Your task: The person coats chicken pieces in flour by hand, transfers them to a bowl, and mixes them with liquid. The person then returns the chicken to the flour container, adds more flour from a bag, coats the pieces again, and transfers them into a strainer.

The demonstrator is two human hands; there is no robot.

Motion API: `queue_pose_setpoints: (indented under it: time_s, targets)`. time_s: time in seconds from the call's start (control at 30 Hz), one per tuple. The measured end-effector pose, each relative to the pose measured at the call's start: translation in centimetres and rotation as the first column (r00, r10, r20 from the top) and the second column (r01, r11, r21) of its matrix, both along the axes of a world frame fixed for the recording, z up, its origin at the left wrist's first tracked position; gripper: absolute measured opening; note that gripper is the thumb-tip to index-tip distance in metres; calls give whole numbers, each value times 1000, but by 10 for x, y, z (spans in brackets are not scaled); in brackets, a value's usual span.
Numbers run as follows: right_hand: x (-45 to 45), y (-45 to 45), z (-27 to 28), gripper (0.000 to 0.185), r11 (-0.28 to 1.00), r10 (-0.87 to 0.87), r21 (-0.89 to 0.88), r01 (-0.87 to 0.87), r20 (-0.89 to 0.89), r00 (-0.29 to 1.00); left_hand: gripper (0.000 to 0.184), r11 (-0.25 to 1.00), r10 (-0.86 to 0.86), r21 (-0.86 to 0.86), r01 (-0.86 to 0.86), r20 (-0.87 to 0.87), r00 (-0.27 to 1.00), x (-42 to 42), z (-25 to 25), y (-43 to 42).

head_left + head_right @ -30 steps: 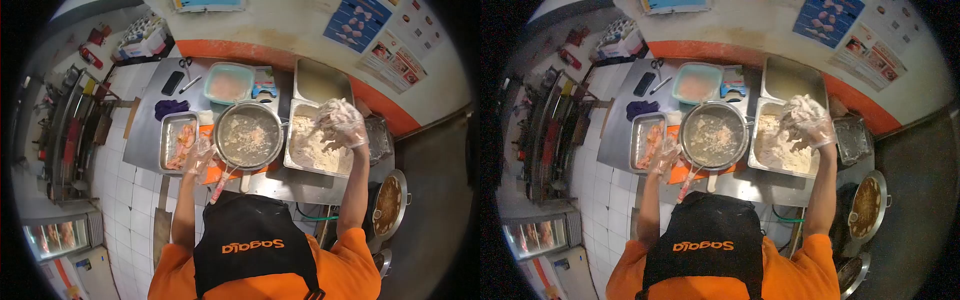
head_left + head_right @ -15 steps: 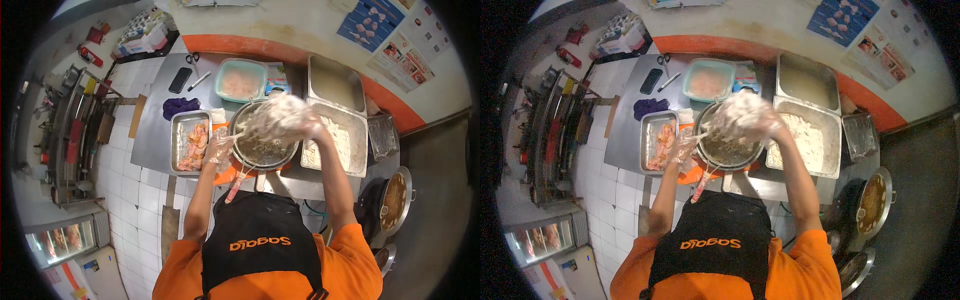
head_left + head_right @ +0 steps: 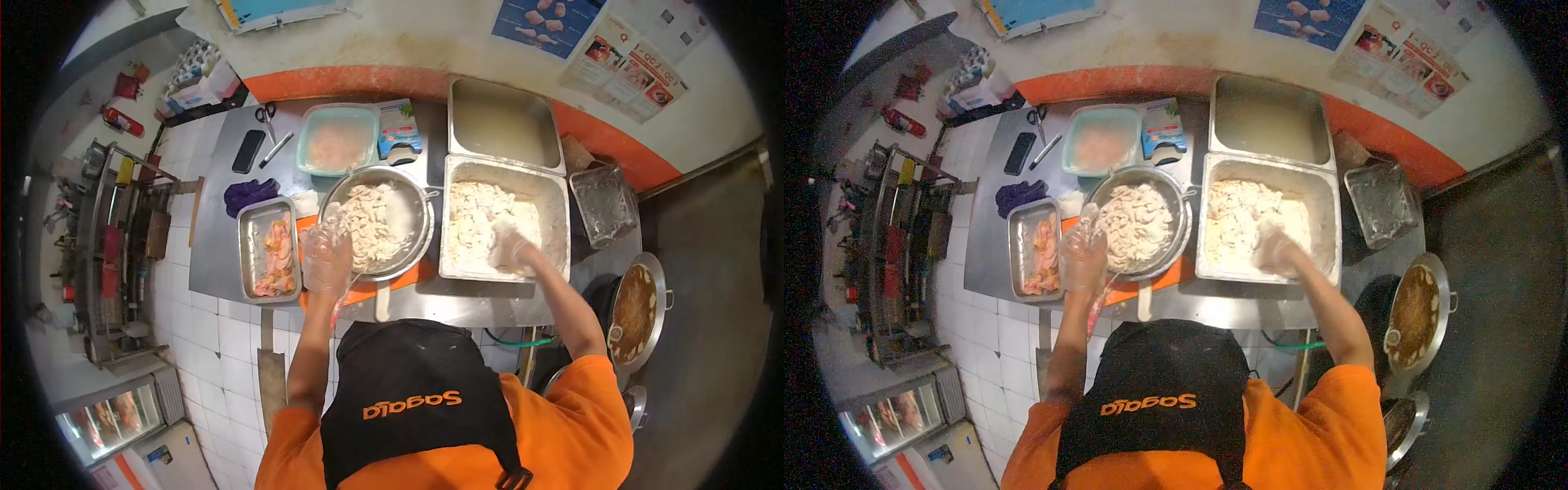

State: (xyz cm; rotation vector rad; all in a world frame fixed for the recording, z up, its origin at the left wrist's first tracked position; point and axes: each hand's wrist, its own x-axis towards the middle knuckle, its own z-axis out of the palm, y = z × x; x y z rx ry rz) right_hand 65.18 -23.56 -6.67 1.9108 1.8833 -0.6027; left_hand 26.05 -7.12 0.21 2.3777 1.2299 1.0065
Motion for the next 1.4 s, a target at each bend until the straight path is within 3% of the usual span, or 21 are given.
queue_pose_setpoints:
  time_s: [0.03,0.07,0.1,0.17,0.23,0.27,0.37,0.43,0.5,0.57,0.6,0.7,0.73,0.87,0.97,1.07,1.13,1.2,1.27,1.37,1.4]
  targets:
    - [17,-19,-68,36,957,178,239,-168,-21,984,28,992,-58,104,70,-117,991,16,10,-8]
    - [6,-20,-31,37,820,-182,396,412,-503,845,28,967,-98,209,148,-231,968,32,20,-16]
    - [11,-13,-10,39,832,-224,342,436,-512,829,27,923,-123,309,231,-331,936,48,30,-24]
    - [32,15,10,43,852,-304,224,474,-526,794,26,931,-318,162,328,-88,944,97,46,-37]
    - [42,34,4,43,813,-170,535,229,-158,973,33,885,-453,-103,453,33,891,124,49,-41]
    - [43,41,1,44,767,-127,639,65,52,991,32,912,-402,61,405,-53,914,128,49,-41]
    - [4,64,-13,49,807,-294,455,376,-243,924,31,856,-187,433,283,-251,950,117,47,-39]
    - [-23,61,23,57,877,-149,411,247,-256,955,31,825,-31,522,216,-339,940,83,47,-39]
    - [-36,61,41,66,975,-16,213,58,-196,980,25,900,13,397,180,-438,899,51,53,-41]
    - [-38,71,42,76,973,153,-163,-166,-87,984,30,999,-2,-41,-3,-124,992,43,87,-50]
    - [-33,60,-23,76,977,191,-105,-184,61,980,32,960,50,-277,-39,31,998,37,99,-53]
    - [-38,45,20,68,967,-67,244,77,-47,997,30,984,36,-175,-28,40,999,10,99,-61]
    - [-27,48,14,66,951,101,289,-107,37,994,30,973,87,-218,-80,25,996,3,103,-66]
    - [-4,74,65,50,974,-210,42,221,-192,959,29,965,152,-219,-145,15,988,-35,108,-76]
    - [10,59,65,36,834,-454,219,507,-252,855,28,915,312,-286,-284,60,948,-54,126,-83]
    - [3,30,102,31,659,-85,711,246,-255,963,26,939,305,-168,-300,8,952,-84,124,-80]
    - [10,17,91,30,549,-503,142,824,-731,461,25,951,283,-121,-286,-40,958,-101,122,-82]
    - [33,31,82,30,548,-596,31,836,-687,416,24,950,301,-99,-296,39,953,-102,119,-68]
    - [35,8,60,31,807,-422,319,497,-278,863,25,942,295,-205,-266,123,948,-116,112,-66]
    - [7,16,93,32,708,-122,521,478,-576,809,28,976,198,-91,-199,-21,980,-127,101,-42]
    - [-3,14,111,35,674,-215,393,625,-706,675,30,987,155,-25,-160,-140,978,-131,97,-38]
